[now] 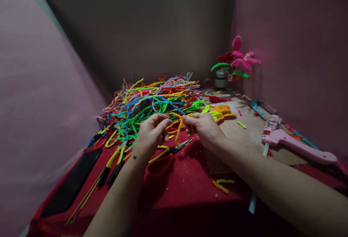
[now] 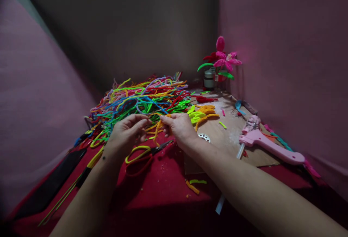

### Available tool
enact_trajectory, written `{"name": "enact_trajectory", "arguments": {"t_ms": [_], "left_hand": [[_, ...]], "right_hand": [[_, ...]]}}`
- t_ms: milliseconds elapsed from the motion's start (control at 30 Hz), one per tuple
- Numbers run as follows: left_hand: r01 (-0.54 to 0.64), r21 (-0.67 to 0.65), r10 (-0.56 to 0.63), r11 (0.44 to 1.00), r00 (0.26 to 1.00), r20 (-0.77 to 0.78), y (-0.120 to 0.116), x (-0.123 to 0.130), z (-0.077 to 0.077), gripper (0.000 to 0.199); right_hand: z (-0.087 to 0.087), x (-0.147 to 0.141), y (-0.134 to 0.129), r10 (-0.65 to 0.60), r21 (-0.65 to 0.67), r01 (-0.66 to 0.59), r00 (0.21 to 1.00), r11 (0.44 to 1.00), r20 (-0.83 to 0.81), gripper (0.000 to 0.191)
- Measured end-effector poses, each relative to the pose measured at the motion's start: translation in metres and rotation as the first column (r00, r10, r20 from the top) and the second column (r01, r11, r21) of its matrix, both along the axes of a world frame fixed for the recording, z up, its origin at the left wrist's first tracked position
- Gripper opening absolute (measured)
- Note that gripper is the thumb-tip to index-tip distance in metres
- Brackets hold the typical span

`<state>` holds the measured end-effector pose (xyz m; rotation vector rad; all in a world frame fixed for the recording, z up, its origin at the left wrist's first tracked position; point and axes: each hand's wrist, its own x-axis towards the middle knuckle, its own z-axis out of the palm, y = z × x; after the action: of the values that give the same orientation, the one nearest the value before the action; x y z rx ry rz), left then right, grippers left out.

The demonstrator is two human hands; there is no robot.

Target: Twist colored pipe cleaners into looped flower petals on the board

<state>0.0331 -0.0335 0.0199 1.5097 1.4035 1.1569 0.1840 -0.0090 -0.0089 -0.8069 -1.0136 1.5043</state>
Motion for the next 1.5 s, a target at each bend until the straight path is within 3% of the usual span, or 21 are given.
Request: {"name": "enact_trajectory", "arguments": {"t_ms": [67,133,300,733,867,967,1133,1267,1500], "left_hand": [[0.169,-0.129,-0.152,0.977,0.979,0.133,-0.002,0.008,-0.003,0.026],[0.252,-0.207,-0.218,0.945,0.960,0.176,-0.004,0.012,-0.006,0.024],[0.253,-0.177,-0.224,0.951,0.960,0.168,-0.004,0.015,-0.008,0.021],[0.378,-0.255,-0.299,0.890,0.906,0.298,-0.003,0.008,-0.007,0.012],[0.360,-0.197,-0.283,0.912,0.899,0.335,-0.001,0.005,-0.010,0.012],[0.300,-0.145,-0.247,0.943,0.921,0.301,-0.001,0.003,-0.009,0.013],[0.184,-0.119,-0.160,0.976,0.969,0.187,-0.003,0.004,-0.003,0.011],[0.154,-0.094,-0.141,0.984,0.981,0.130,-0.005,0.005,-0.001,0.011],[0.136,-0.052,-0.130,0.989,0.986,0.108,-0.006,0.010,-0.005,0.009]], "right_hand": [[0.001,-0.001,-0.002,0.014,0.027,-0.015,1.000,1.000,0.028,0.022],[0.001,-0.001,-0.004,0.034,0.051,-0.037,0.997,0.998,0.063,0.025],[0.000,0.000,-0.002,0.013,0.111,-0.017,0.999,0.994,0.042,0.029],[-0.008,0.000,0.004,0.000,0.025,0.001,0.999,1.000,-0.052,0.029],[-0.006,0.000,0.005,0.095,0.066,-0.091,0.994,0.994,-0.058,0.032],[-0.002,0.002,0.002,0.110,0.127,-0.121,0.990,0.985,0.091,0.029],[0.001,0.005,0.000,0.123,0.054,-0.139,0.966,0.989,0.229,0.014],[0.001,0.006,0.001,0.199,0.045,-0.207,0.971,0.977,0.135,0.011],[-0.003,0.005,0.000,0.290,-0.096,-0.306,0.945,0.947,-0.150,0.020]]}}
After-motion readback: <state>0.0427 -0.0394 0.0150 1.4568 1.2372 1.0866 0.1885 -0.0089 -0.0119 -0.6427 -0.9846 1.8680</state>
